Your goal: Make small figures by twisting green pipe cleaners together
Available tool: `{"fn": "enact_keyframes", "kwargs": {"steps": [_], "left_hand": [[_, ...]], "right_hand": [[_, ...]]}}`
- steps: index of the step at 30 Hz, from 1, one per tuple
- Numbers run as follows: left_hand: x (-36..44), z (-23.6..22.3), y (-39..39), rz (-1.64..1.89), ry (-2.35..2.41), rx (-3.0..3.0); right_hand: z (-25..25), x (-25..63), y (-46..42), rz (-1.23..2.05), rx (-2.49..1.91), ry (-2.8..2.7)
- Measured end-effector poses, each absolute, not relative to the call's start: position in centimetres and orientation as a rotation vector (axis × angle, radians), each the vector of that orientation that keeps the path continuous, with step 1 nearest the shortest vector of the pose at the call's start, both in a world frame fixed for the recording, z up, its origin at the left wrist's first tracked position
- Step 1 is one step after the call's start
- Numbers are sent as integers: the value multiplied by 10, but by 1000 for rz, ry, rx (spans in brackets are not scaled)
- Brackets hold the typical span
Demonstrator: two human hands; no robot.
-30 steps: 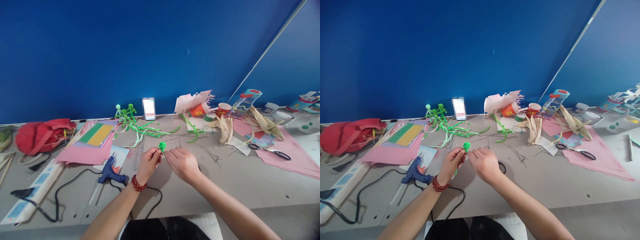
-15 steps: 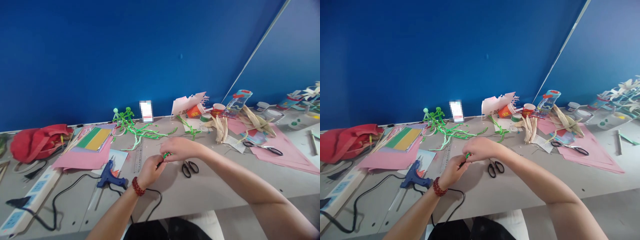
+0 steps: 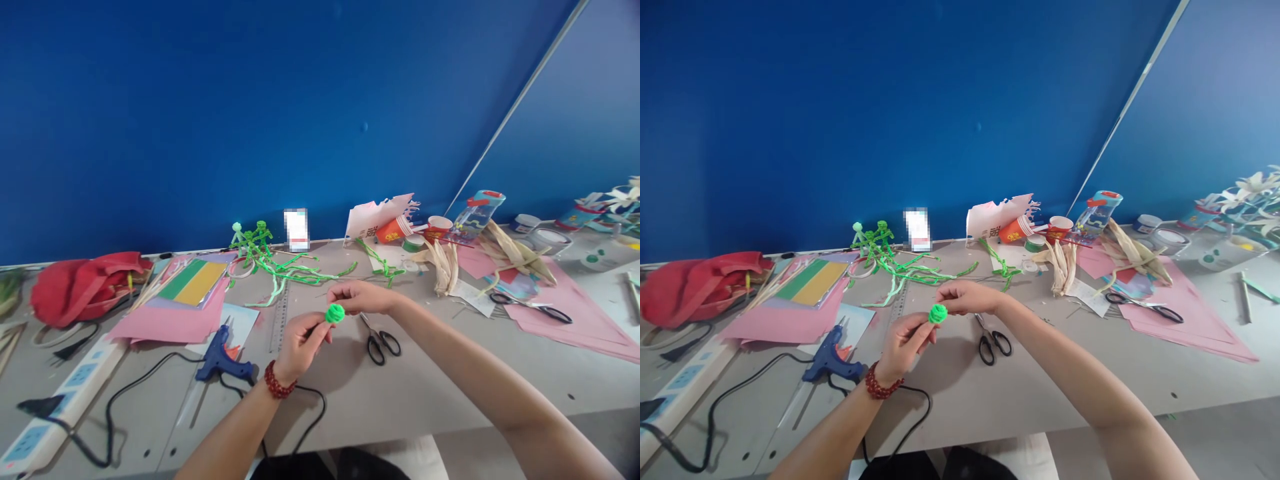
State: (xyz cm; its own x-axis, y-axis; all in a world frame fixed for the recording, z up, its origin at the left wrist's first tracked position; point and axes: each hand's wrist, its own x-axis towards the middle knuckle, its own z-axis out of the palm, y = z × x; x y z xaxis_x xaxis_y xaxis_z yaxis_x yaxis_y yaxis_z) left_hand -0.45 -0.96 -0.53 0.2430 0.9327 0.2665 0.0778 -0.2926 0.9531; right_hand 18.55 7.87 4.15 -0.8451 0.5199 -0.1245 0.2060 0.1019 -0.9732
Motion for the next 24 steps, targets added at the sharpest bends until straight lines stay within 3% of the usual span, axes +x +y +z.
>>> {"fn": "enact_keyframes", "kwargs": {"steps": [10,17,20,24], "left_hand": [[-7,-11,-2,1360,1147,1373],[-8,-9,-1,1279,1326,1544],[-8,-6,-1,1213,1350,1727],[-6,-4,-3,1117,1366,1968]], "right_hand": [[36,177,22,711,-1061,-2289],[40,175,15,-27,-884,-2561],[47,172,18,-187,-728,-2658],[63,167,31,-158,-568,-2781]]}}
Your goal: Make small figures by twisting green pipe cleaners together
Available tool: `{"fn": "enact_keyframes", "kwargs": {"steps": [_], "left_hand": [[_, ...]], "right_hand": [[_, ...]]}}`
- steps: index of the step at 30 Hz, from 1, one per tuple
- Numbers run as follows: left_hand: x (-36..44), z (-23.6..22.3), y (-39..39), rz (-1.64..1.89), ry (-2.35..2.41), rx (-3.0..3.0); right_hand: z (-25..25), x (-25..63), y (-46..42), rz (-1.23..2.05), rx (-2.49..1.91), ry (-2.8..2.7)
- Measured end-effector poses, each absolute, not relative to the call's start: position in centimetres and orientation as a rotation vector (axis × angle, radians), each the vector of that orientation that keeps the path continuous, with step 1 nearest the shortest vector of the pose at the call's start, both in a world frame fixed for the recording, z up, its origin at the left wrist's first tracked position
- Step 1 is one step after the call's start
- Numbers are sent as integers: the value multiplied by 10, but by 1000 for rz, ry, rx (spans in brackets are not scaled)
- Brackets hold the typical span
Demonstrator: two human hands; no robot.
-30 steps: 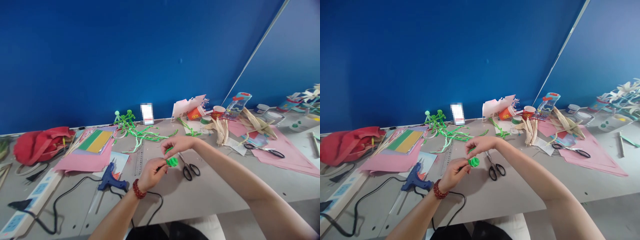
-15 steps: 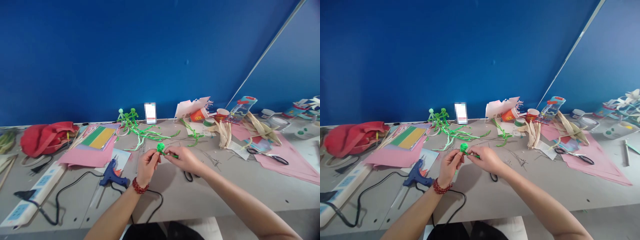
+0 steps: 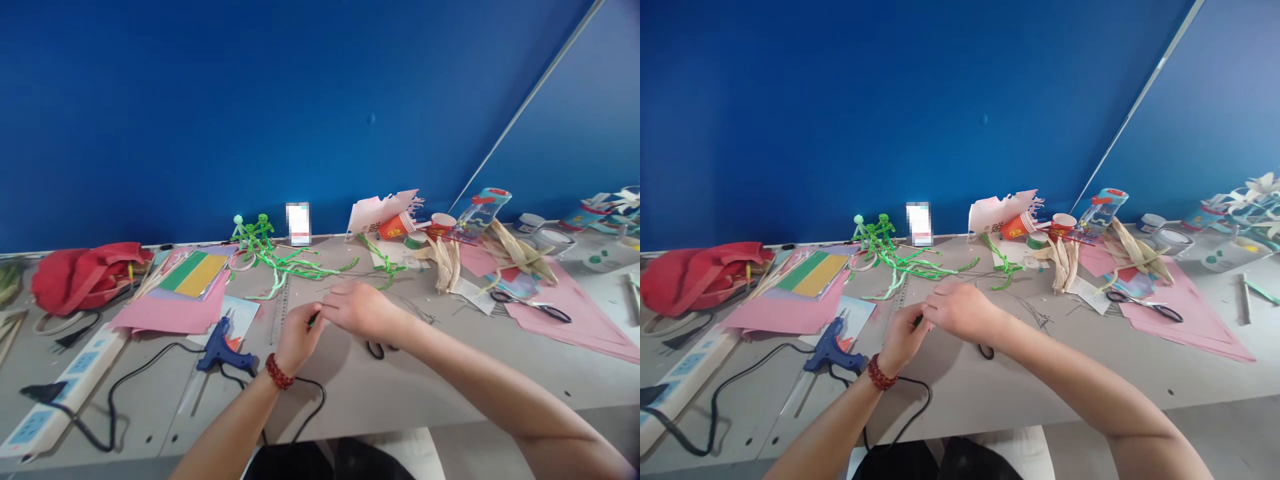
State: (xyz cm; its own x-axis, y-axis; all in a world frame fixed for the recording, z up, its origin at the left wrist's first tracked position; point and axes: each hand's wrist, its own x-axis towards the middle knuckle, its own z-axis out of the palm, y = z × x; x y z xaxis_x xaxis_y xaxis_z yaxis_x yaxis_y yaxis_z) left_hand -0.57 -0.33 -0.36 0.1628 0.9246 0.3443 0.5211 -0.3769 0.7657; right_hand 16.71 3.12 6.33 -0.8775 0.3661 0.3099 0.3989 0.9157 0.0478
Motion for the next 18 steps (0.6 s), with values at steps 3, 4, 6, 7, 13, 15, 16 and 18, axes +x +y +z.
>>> {"fn": "enact_keyframes", "kwargs": {"steps": [3,4,6,7,13,15,16,18], "left_hand": [[-4,-3,-5,1067,1328,2091],[-4,-3,-5,1045,1297,2108],[-3,-2,-6,1004,1216,2110],[-3,-2,-6,998,1173,2102],[-4,1,-10,1080,1054,1980],[-4,-1,-11,1101,1039,1890],[-4,-2,-11,1110,1032,1845],[-3,-5,-12,1126,1027,1774]], "right_hand": [[79,167,47,45,-504,-2919],[84,168,53,193,-500,-2933],[91,170,66,556,-542,-2920],[93,171,73,730,-581,-2898],[79,175,99,1648,-704,-2523],[68,176,100,1774,-733,-2366],[63,177,99,1818,-742,-2295],[52,179,94,1873,-752,-2177]]}}
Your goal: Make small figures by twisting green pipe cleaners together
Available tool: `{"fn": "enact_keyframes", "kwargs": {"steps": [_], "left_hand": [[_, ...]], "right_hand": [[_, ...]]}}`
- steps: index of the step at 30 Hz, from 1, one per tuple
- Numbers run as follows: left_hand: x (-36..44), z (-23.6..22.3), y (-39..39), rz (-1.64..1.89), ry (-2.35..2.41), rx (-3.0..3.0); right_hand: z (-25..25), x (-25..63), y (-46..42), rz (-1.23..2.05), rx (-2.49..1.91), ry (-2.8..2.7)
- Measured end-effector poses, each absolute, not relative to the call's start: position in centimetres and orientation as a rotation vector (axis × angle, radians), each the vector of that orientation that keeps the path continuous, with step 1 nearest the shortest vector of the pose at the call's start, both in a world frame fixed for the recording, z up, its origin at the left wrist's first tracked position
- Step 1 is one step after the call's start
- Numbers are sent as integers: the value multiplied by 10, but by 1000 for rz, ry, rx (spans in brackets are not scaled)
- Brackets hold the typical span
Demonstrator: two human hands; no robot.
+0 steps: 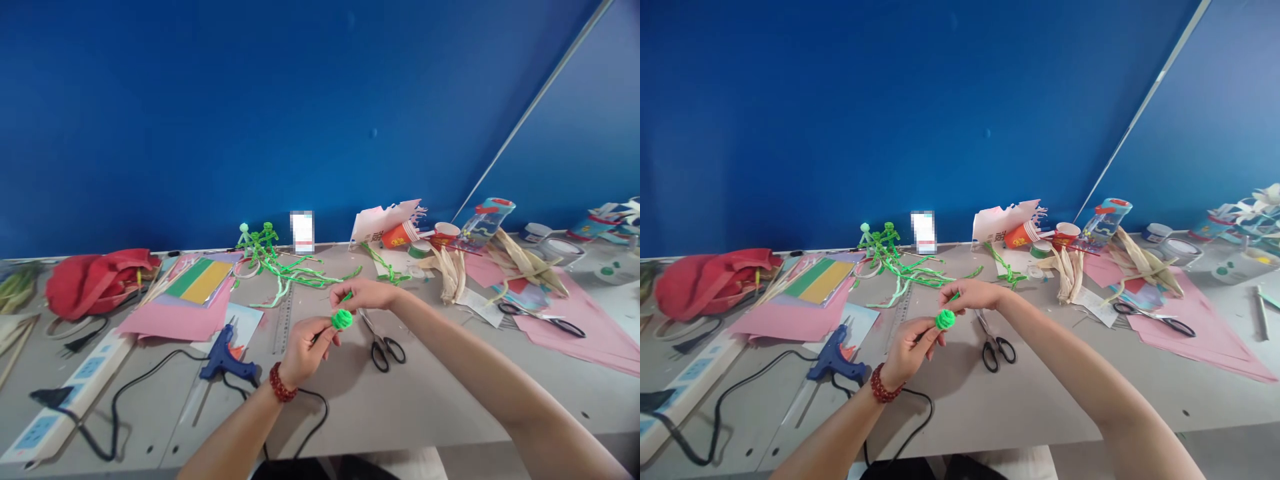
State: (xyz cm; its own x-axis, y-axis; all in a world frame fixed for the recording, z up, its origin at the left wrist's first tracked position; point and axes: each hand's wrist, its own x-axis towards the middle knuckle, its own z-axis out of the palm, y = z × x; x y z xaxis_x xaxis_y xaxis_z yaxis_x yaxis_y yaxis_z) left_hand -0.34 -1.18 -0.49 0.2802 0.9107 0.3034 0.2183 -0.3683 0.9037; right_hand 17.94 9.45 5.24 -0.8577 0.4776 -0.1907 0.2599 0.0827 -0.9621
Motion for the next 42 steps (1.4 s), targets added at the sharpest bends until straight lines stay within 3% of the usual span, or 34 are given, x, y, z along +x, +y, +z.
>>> {"fn": "enact_keyframes", "kwargs": {"steps": [8,15,29,36,42], "left_hand": [[0,-11,-8,1160,1070,1508],[0,-3,-9,1180,1087,1560],[-1,-2,-14,1343,1219,1699],[1,-7,-11,1375,1097,1353],[2,-7,-6,1427,1120,1206]], "right_hand": [[26,185,73,1787,-878,-1771],[13,178,63,2056,-872,-1359],[9,178,50,2048,-857,-1168],[8,174,31,1697,-875,-1406],[13,168,11,947,-1077,-1907]]}}
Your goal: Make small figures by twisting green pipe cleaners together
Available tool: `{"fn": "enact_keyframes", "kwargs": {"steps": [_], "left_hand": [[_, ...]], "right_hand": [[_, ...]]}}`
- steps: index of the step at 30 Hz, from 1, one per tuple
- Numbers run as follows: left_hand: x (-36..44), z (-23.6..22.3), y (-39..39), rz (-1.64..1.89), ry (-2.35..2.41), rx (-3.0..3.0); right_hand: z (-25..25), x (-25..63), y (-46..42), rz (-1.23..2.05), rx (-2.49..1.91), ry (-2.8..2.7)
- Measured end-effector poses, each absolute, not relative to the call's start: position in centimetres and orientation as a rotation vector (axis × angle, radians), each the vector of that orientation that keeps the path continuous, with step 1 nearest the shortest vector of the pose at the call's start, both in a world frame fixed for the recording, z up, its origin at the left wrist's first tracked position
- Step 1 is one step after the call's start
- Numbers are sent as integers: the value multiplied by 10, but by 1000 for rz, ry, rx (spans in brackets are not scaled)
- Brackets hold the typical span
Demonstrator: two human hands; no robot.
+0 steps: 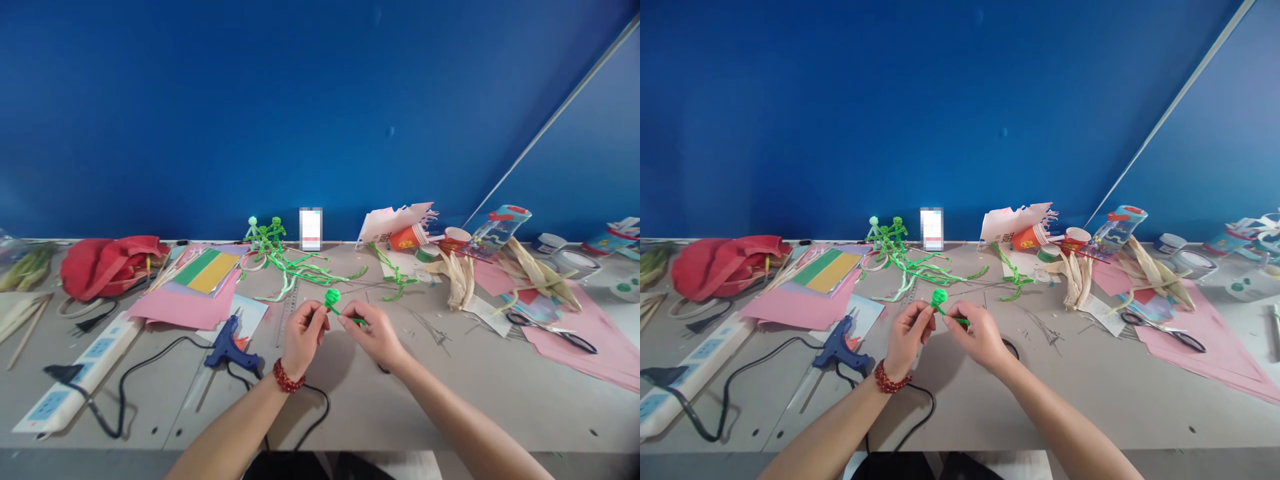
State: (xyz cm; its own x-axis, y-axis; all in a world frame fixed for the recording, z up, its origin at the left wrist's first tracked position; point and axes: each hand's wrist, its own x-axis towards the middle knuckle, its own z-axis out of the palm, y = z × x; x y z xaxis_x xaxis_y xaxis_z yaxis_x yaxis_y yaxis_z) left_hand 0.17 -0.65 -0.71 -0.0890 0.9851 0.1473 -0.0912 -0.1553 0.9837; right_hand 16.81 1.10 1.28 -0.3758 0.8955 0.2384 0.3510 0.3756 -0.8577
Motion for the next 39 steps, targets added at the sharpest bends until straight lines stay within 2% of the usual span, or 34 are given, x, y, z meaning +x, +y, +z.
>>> {"fn": "enact_keyframes", "kwargs": {"steps": [5,9,12,14,17,21,27,29,34,39], "left_hand": [[1,-12,-5,1409,1158,1181],[0,-12,-4,1391,1278,1401],[-1,-9,-5,1311,1340,1656],[-2,-8,-7,1255,1347,1826],[-1,-7,-10,1204,1306,2020],[0,-4,-13,1189,1177,2077],[-1,2,-16,1272,1090,2059],[-2,2,-17,1316,1088,2059],[-3,-4,-19,1384,1168,1931],[-3,-7,-17,1424,1174,1620]], "right_hand": [[16,165,2,377,-961,-2224],[17,163,2,-58,-773,-2298],[29,165,7,-231,-691,-2407],[43,166,14,-228,-642,-2505],[68,169,29,-16,-670,-2621],[91,172,57,671,-760,-2697],[82,171,93,1556,-866,-2412],[72,170,96,1751,-875,-2289],[45,170,83,1883,-820,-1970],[24,170,52,1620,-813,-1718]]}}
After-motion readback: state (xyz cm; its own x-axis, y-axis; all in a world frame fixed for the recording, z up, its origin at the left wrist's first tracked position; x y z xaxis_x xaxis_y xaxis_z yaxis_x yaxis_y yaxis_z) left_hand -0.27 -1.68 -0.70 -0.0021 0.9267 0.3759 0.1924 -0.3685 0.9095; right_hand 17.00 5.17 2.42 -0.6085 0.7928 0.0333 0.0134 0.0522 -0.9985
